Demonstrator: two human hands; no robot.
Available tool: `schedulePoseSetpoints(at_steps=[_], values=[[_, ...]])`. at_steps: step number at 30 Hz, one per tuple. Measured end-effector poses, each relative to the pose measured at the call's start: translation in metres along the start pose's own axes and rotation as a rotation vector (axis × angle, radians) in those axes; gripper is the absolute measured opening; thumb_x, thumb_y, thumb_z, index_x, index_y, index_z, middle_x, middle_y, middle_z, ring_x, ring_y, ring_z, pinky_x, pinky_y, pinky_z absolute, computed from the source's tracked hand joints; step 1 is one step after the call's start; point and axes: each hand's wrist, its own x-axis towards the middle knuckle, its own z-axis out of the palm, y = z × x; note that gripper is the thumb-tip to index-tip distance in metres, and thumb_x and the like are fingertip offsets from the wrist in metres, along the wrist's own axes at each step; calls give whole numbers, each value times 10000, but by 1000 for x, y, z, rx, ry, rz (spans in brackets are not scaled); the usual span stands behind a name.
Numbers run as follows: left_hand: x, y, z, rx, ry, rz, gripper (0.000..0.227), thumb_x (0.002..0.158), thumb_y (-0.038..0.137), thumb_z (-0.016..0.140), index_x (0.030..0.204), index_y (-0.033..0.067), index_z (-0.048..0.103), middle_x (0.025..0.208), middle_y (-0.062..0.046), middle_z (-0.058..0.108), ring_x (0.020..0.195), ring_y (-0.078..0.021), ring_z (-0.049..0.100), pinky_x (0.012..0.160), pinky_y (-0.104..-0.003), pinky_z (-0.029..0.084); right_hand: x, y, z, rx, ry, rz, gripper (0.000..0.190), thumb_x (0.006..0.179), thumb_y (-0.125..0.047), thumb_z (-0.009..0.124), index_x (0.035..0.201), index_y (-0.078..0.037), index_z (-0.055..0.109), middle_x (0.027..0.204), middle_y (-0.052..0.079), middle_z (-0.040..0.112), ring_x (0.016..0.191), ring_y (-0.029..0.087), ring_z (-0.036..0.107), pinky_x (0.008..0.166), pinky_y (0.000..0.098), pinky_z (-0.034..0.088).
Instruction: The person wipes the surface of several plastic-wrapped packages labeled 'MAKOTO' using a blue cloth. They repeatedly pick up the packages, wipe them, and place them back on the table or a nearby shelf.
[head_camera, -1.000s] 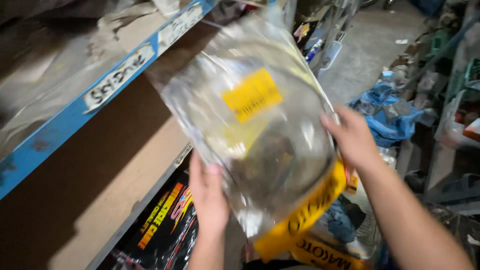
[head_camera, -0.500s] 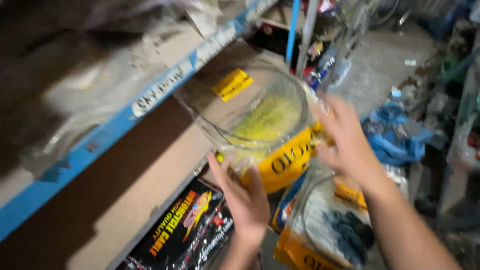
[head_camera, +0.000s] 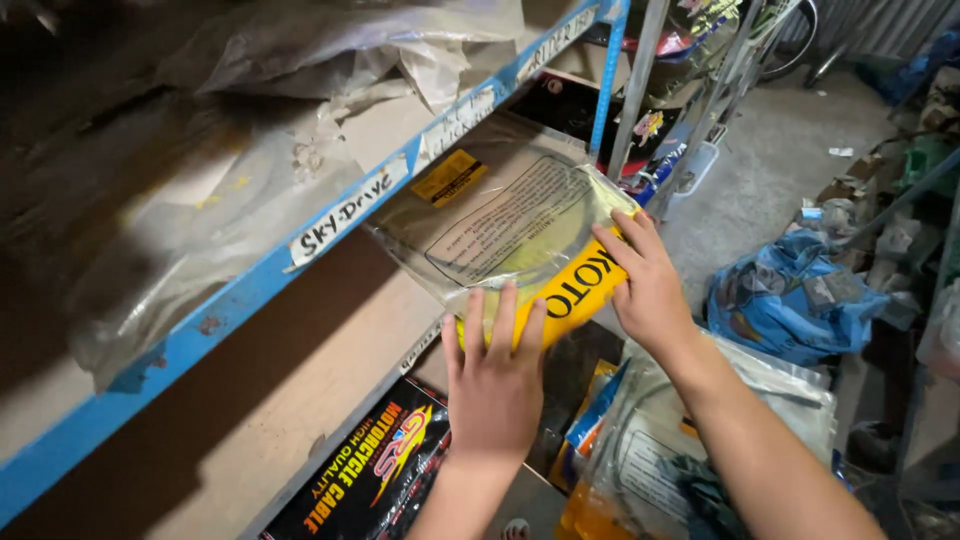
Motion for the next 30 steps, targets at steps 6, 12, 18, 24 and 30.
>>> schedulePoseSetpoints(at_steps=[6, 12, 18, 24, 30], values=[[20, -11, 9, 36, -77, -59, 423, 922, 246, 629, 1323, 113, 627, 1365, -153, 577, 1305, -397, 493, 1125, -573, 327, 28, 19, 15, -149, -98, -45, 684, 721, 51, 557, 1390, -78, 615, 1473, 151, 554, 1391, 469, 456, 1150, 527, 384], [20, -20, 45, 109, -117, -112, 527, 894, 305, 618, 1390, 131, 579, 1445, -184, 498, 1298, -453, 500, 1115, -589, 355, 47, 36, 28, -194, -131, -76, 731, 676, 24, 595, 1394, -110, 614, 1491, 129, 543, 1371, 443, 462, 1137, 540, 370], [37, -25, 48, 166, -310, -228, 580, 875, 354, 658, 1434, 253, 542, 1438, -97, 596, 1303, -403, 546, 1127, -600, 331, 64, 51, 44, -248, -269, 24, 780, 749, 11, 594, 1477, -266, 568, 1504, 92, 530, 1384, 423, 466, 1076, 571, 402], [28, -28, 51, 188, -357, -257, 570, 907, 378, 601, 1458, 260, 519, 1436, -101, 596, 1321, -422, 518, 1100, -612, 351, 65, 56, 50, -179, -243, -61, 682, 813, -19, 544, 1470, -198, 578, 1436, 176, 562, 1354, 451, 489, 1071, 582, 398], [35, -15, 40, 236, -311, -270, 581, 892, 383, 620, 1451, 244, 549, 1444, -126, 592, 1311, -449, 531, 1079, -601, 387, 61, 50, 47, -204, -273, 0, 695, 820, -22, 588, 1474, -257, 564, 1500, 114, 529, 1379, 467, 454, 1071, 650, 368]])
